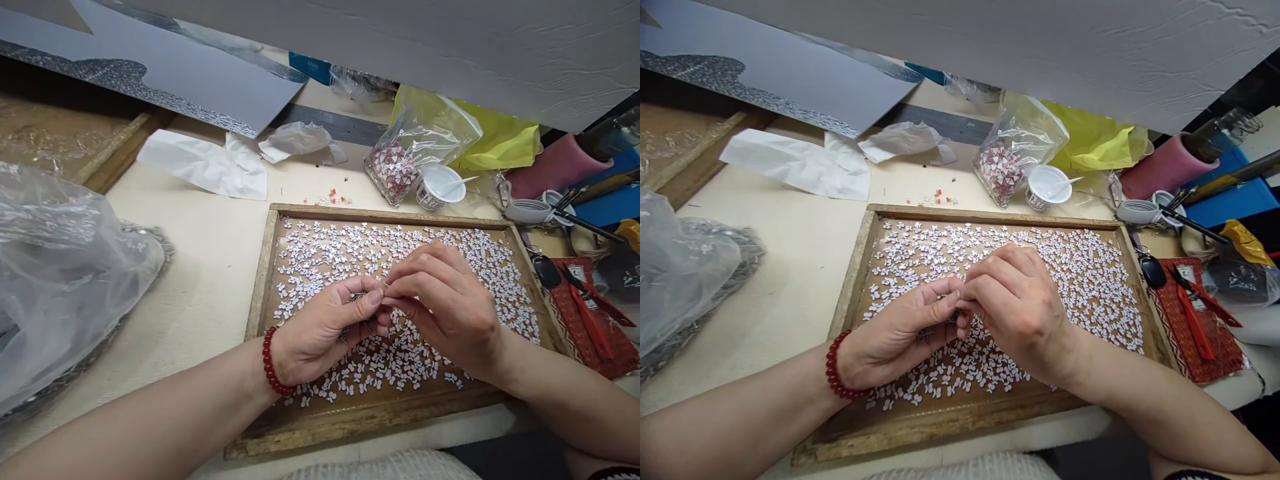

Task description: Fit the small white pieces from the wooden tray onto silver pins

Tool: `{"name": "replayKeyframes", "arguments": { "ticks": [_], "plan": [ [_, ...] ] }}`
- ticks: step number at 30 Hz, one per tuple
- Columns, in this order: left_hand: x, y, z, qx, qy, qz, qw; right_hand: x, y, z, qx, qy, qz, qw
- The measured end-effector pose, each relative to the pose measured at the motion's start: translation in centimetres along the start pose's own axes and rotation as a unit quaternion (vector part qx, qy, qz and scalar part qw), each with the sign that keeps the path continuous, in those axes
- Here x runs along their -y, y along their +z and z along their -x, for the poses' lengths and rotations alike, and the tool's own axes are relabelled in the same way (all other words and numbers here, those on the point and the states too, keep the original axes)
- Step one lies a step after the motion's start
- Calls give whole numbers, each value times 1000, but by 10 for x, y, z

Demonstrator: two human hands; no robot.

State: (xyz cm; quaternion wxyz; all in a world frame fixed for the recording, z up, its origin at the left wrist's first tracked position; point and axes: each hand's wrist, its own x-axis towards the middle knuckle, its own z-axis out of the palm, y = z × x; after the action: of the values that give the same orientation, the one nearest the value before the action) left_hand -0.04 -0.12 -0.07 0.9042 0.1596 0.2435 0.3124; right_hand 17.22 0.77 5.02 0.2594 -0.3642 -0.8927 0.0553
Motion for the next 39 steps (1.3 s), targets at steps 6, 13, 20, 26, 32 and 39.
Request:
{"name": "replayKeyframes", "arguments": {
  "ticks": [6,13,20,26,32,39],
  "plan": [
    [2,0,1,-8,-3,-28,1000,-2,-1,4,12,2,-84,996],
    [-1,2,0,3,-11,-36,999,-2,-1,4,15,-18,-87,996],
    [0,1,2,-7,-16,-35,999,-2,0,4,28,-95,-50,994],
    [-1,3,1,-9,-16,-36,999,-11,-7,2,-7,-68,-57,996],
    [0,2,1,-1,-30,-24,999,-62,2,-5,40,95,84,991],
    [0,1,1,-7,-27,-24,999,-80,22,-4,119,105,149,976]
  ]
}}
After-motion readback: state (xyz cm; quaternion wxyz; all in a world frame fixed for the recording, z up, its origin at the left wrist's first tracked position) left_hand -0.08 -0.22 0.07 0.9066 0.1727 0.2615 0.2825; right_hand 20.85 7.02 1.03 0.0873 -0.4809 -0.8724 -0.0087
